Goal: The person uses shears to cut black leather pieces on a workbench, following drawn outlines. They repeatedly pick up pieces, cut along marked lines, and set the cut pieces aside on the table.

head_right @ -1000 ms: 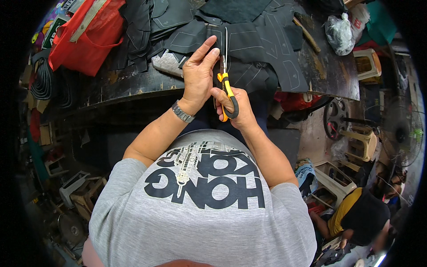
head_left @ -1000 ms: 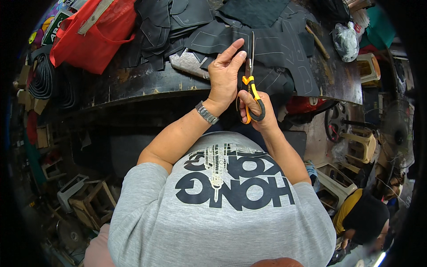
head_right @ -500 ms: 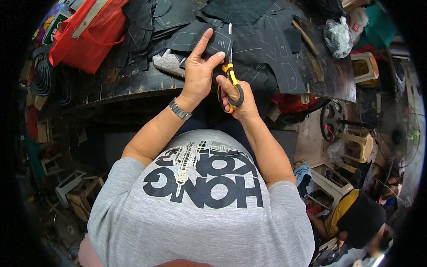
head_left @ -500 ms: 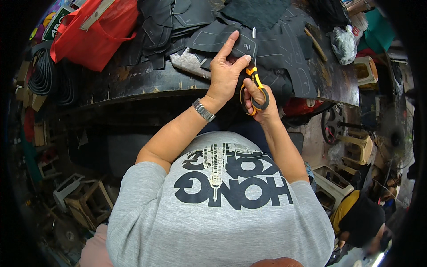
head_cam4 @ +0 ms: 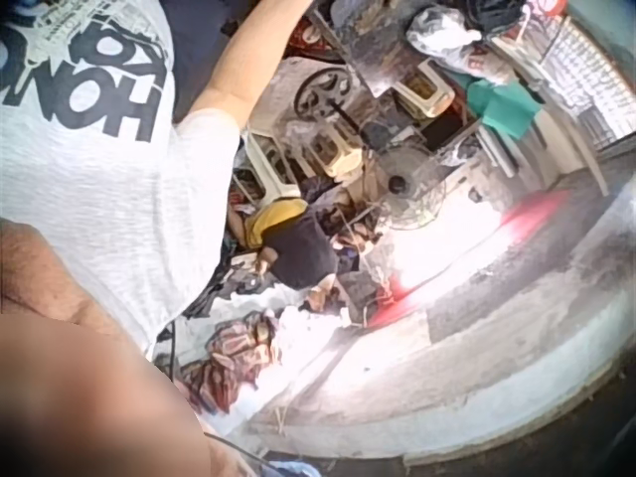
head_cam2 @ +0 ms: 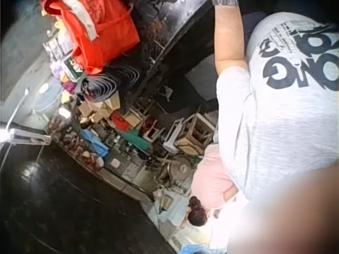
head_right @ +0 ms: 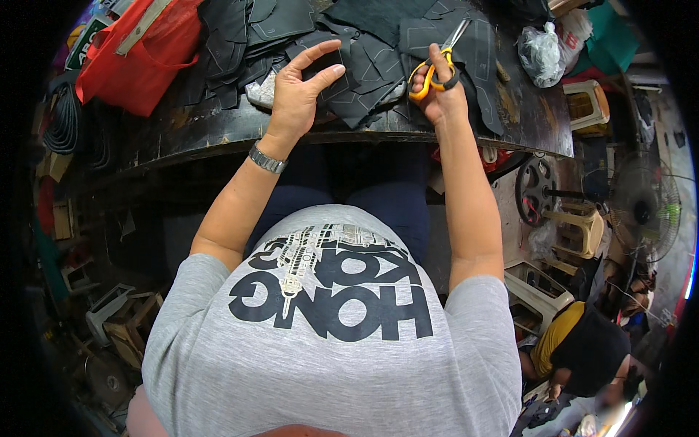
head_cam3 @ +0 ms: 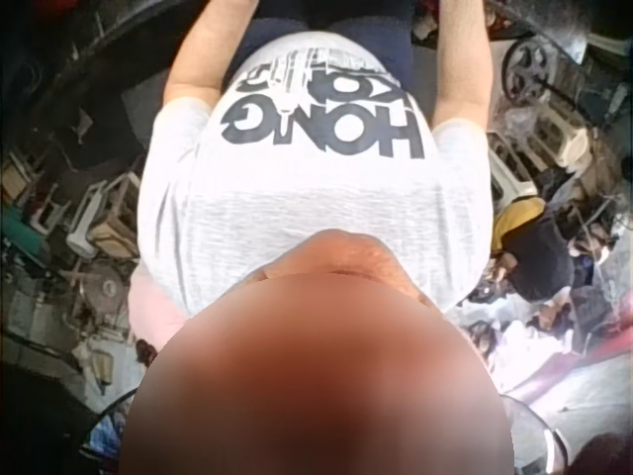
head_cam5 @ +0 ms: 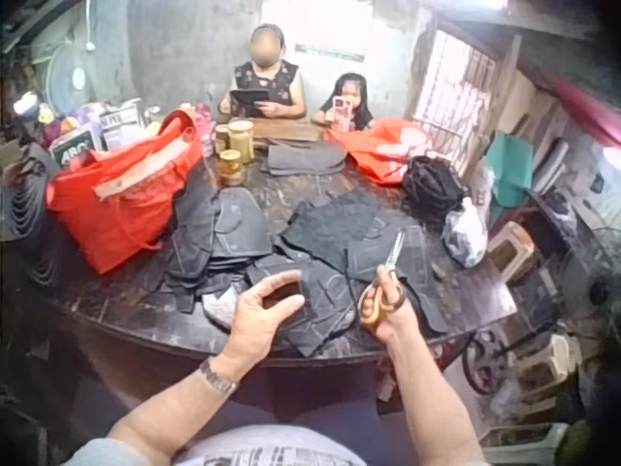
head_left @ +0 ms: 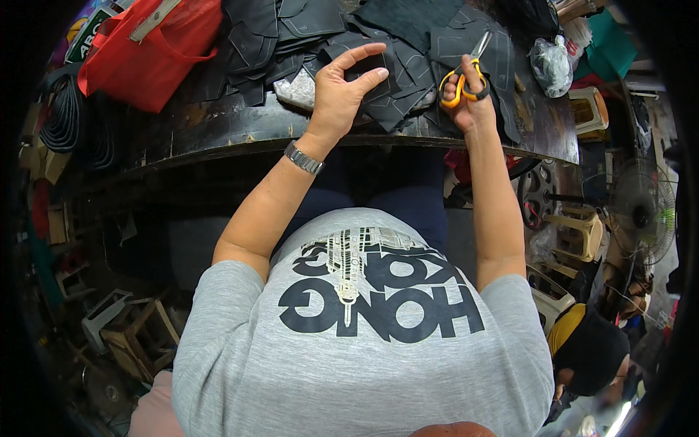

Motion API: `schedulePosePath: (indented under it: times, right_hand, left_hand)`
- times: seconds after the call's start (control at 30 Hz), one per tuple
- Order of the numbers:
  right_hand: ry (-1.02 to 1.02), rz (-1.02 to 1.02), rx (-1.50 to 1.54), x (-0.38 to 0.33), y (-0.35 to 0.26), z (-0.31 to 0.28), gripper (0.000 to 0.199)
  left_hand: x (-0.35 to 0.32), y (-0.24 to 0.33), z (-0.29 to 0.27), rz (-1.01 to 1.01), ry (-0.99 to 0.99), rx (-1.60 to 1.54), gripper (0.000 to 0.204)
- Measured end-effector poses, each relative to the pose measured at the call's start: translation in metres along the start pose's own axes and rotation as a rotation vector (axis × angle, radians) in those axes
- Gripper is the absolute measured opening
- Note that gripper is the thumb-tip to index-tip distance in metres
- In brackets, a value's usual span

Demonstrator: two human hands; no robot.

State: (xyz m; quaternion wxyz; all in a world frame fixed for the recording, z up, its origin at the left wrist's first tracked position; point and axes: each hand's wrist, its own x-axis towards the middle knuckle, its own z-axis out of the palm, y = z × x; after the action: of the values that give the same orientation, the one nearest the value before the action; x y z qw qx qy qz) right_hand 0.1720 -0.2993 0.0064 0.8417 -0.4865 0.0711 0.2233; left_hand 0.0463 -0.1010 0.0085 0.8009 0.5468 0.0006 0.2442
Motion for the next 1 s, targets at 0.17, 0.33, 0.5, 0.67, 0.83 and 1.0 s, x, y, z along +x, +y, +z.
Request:
schedulePosePath:
  times: [0.17, 0.33, 0.5, 0.67, 0.83, 1.0]
  right_hand:
    - [-0.007, -0.075, -0.145, 0.006, -0.011, 0.012, 0.037]
    - [-0.423, 0.110, -0.196, -0.079, 0.013, 0.013, 0.048]
    - [-0.466, 0.343, -0.486, -0.136, 0.048, 0.009, 0.046]
    - [-0.480, 0.264, -0.672, -0.149, 0.053, 0.004, 0.041]
    - [-0.405, 0.239, -0.792, -0.149, 0.054, 0.006, 0.048]
    - [-0.365, 0.240, -0.760, -0.149, 0.058, 0.010, 0.047]
  left_hand:
    - [-0.005, 0.005, 0.002, -0.022, -0.087, 0.045, 0.048]
    - [-0.005, 0.024, -0.008, 0.092, -0.123, 0.230, 0.052]
    - [-0.006, 0.030, -0.008, -0.006, -0.190, 0.211, 0.060]
    - [-0.012, 0.023, -0.006, -0.006, -0.188, 0.292, 0.061]
    - [-0.017, 0.017, -0.005, 0.001, -0.179, 0.306, 0.061]
    - [-0.018, 0.013, -0.005, 0.057, -0.143, 0.308, 0.061]
